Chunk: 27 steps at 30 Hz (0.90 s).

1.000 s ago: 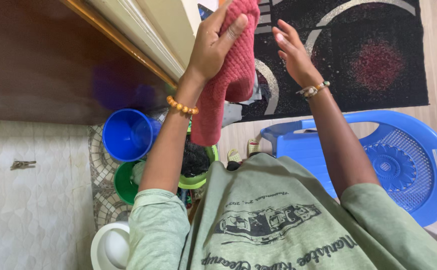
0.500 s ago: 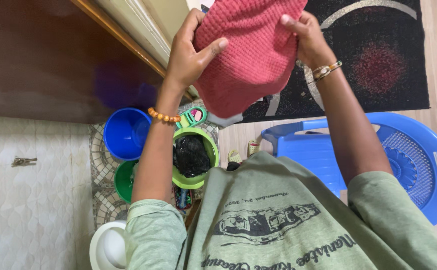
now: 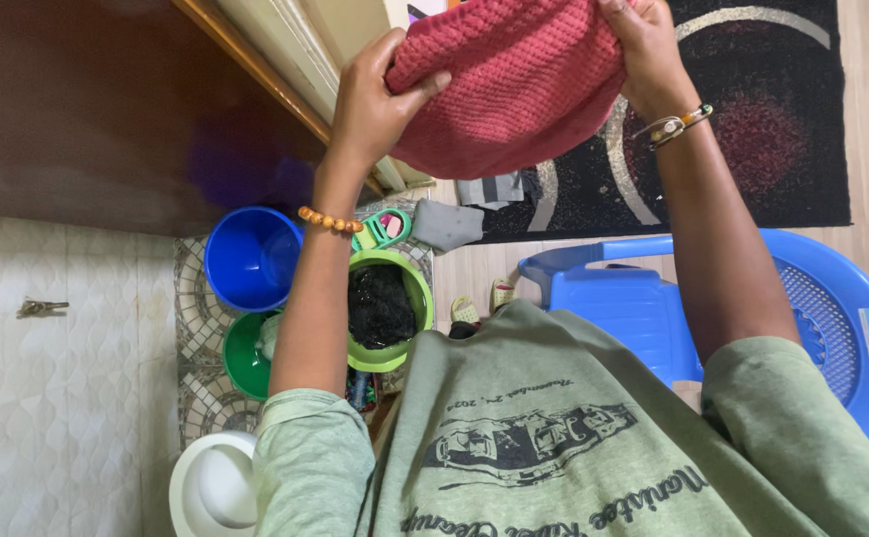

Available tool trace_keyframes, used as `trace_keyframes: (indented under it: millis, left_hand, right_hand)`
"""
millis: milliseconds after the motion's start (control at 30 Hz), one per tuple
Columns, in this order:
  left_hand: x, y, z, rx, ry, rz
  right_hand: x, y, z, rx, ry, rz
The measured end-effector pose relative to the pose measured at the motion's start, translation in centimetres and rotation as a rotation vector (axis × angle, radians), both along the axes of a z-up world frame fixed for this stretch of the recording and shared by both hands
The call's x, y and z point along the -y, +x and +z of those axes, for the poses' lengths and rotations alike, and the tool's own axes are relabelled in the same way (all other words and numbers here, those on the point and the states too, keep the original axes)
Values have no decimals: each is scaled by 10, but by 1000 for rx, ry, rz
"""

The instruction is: The person washes clothes by hand in a green basin, using soap and a yellow sponge to scrub different items, and then rinses them in the basin.

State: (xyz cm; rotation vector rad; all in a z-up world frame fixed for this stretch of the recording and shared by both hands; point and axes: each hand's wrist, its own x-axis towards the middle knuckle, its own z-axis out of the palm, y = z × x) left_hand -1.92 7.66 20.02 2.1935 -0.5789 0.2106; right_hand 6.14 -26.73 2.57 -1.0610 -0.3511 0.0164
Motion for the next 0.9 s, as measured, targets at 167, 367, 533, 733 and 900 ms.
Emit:
trace_keyframes:
  millis: [167, 367, 533, 733, 900]
  left_hand:
    - [-4, -6, 10, 354, 91, -31]
    - [-9, -15, 12, 135, 78, -17]
    - [-12, -24, 17, 129, 42, -17]
    - [-27, -35, 20, 170, 43, 14]
    - [-43, -42, 18, 228, 39, 41]
  right_hand:
    - [3, -2, 11, 20, 11, 23]
    - [4, -11, 26, 94, -14, 42]
    - [-8, -26, 48, 45, -14, 94]
    - [-26, -31, 59, 57, -11, 148]
    - [-45, -28, 62, 106, -66, 145]
